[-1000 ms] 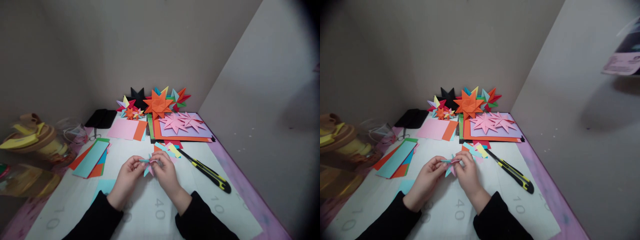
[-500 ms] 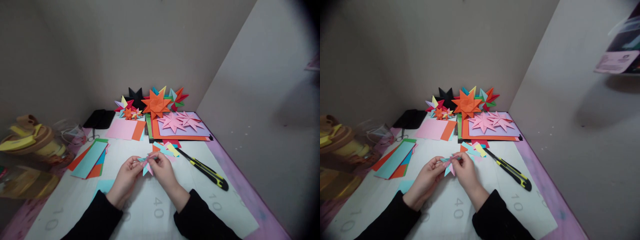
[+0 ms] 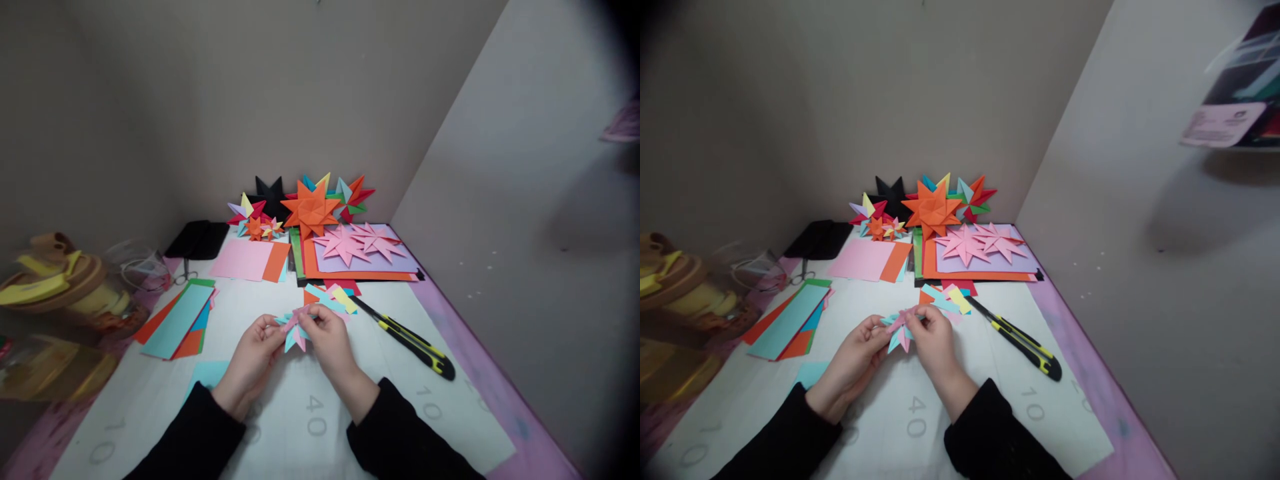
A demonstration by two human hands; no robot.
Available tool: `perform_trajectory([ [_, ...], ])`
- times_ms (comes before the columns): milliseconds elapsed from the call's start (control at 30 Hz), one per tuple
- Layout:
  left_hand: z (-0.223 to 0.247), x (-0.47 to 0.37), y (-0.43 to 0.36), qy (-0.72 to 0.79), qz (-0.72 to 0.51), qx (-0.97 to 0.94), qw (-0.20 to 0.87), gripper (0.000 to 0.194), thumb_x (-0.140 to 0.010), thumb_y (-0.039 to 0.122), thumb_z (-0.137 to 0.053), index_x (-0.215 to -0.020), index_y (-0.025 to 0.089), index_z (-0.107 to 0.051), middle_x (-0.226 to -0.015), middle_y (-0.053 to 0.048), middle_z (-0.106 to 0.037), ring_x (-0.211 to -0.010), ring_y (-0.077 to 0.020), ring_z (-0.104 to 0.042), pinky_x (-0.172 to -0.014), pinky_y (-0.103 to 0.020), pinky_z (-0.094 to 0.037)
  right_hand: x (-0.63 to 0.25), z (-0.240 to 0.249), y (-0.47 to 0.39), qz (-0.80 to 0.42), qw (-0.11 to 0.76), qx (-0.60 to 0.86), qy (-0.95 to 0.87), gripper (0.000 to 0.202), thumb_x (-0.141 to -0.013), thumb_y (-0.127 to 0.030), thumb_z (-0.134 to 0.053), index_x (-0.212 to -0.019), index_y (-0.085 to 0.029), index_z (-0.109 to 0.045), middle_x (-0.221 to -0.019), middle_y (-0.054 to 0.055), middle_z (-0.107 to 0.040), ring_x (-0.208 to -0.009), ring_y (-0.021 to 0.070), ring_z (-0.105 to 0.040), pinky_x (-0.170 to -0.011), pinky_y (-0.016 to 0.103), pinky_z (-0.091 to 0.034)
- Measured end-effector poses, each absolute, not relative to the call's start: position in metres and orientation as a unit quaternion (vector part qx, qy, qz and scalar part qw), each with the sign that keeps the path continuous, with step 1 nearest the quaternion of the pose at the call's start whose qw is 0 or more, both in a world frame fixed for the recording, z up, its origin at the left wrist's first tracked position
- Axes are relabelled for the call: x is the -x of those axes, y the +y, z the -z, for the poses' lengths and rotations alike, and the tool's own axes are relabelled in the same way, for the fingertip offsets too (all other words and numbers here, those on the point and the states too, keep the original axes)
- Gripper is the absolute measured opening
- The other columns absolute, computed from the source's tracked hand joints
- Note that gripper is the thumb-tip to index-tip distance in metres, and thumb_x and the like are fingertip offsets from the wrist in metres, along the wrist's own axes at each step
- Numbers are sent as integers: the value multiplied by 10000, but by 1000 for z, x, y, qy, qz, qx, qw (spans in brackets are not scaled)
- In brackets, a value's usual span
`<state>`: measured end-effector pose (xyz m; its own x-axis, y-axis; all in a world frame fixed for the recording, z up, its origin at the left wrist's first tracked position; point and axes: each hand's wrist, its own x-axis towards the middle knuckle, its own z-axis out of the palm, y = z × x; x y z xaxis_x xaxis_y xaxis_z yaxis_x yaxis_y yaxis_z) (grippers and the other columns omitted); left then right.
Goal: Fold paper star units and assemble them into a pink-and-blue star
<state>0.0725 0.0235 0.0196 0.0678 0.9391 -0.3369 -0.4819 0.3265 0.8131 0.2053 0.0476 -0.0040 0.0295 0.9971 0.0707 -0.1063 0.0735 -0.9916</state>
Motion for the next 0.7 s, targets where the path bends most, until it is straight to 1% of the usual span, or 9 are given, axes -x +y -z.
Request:
perform_trajectory([
  [133,-19,-75,21,454,-524,-265,670,311,-671,246,-764,-694,168,-464,-499,94,-474,-477,-33,-406,-488,-130,-334,-202,9,47,-504,553,487,-450,202,-778,-360,-614,-739,-162,-597,-715,12,-607,-657,142,-539,-619,246,-426],
  [200,-19,-77,20,459,-529,-273,659,323,-671,258,-761,-684,172,-451,-490,94,-473,-476,-37,-406,-479,-134,-322,-200,9,46,-502,551,500,-441,207,-783,-363,-605,-725,-166,-581,-683,-5,-584,-609,125,-505,-588,235,-403],
  [333,-17,-82,20,461,-543,-292,638,313,-688,272,-743,-696,179,-444,-496,94,-488,-478,-43,-410,-479,-142,-315,-198,9,45,-483,560,514,-435,204,-787,-351,-594,-695,-175,-548,-655,-30,-534,-586,110,-457,-572,225,-374],
  [500,-13,-85,20,469,-550,-321,612,298,-696,256,-730,-684,178,-443,-502,95,-492,-470,-41,-394,-473,-149,-299,-196,9,45,-489,574,508,-416,209,-788,-346,-587,-682,-175,-532,-674,-21,-559,-604,115,-470,-579,228,-369],
  [567,-13,-86,21,473,-554,-324,603,303,-688,253,-736,-682,175,-443,-559,79,-539,-484,-43,-405,-480,-156,-309,-196,8,45,-491,574,510,-411,206,-787,-337,-586,-676,-175,-526,-674,-16,-568,-609,119,-480,-582,231,-372],
  [633,-12,-85,21,476,-554,-328,600,296,-691,249,-733,-689,171,-448,-680,45,-608,-520,-47,-436,-501,-165,-331,-196,6,45,-491,575,513,-407,201,-785,-328,-586,-672,-174,-524,-673,-11,-573,-613,123,-489,-585,234,-376],
  [700,-10,-84,21,480,-550,-337,595,270,-703,245,-723,-701,167,-464,-814,7,-643,-589,-60,-487,-542,-178,-364,-196,5,45,-493,576,513,-403,194,-782,-322,-584,-673,-173,-526,-669,-9,-573,-614,126,-492,-586,237,-378],
])
